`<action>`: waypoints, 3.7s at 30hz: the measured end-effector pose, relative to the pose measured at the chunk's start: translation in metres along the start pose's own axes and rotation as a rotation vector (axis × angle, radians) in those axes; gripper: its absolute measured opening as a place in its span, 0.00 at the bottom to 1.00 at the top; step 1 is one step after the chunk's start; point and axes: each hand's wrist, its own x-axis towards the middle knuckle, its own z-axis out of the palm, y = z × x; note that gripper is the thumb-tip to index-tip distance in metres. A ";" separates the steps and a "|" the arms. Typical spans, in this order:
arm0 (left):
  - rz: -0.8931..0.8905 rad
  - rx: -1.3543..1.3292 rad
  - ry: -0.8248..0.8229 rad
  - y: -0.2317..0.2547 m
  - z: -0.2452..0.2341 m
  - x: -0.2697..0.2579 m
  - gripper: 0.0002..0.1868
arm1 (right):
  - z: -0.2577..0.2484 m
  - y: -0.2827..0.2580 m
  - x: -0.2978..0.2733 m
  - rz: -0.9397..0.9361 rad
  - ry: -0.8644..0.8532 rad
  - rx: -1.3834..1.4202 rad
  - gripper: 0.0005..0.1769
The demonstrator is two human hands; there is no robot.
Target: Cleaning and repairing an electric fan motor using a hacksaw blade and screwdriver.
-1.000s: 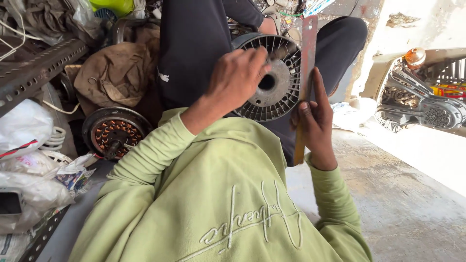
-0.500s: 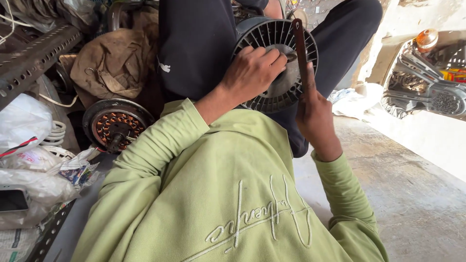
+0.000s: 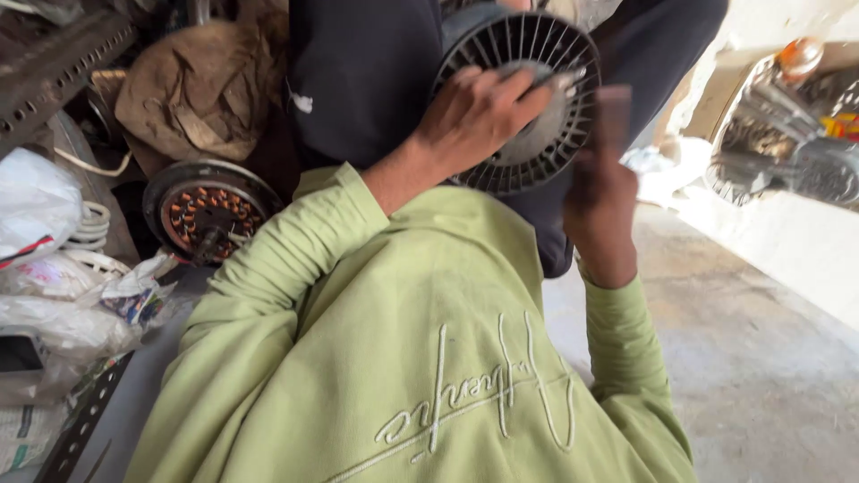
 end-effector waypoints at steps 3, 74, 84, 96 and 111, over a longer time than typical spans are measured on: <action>-0.022 0.000 -0.060 -0.002 0.002 0.000 0.11 | 0.005 -0.007 0.001 -0.065 0.421 0.256 0.41; -0.011 0.070 -0.035 -0.008 0.024 -0.015 0.10 | 0.013 0.043 -0.020 0.209 0.202 0.780 0.37; -0.006 0.043 -0.012 -0.006 0.018 -0.013 0.04 | 0.003 0.016 0.000 -0.059 0.397 0.320 0.38; 0.003 0.047 0.052 -0.002 0.016 -0.005 0.03 | 0.053 0.110 -0.033 0.094 0.260 0.181 0.35; -0.005 0.072 0.001 -0.005 0.015 -0.009 0.02 | -0.013 -0.008 0.019 0.056 -0.157 0.004 0.52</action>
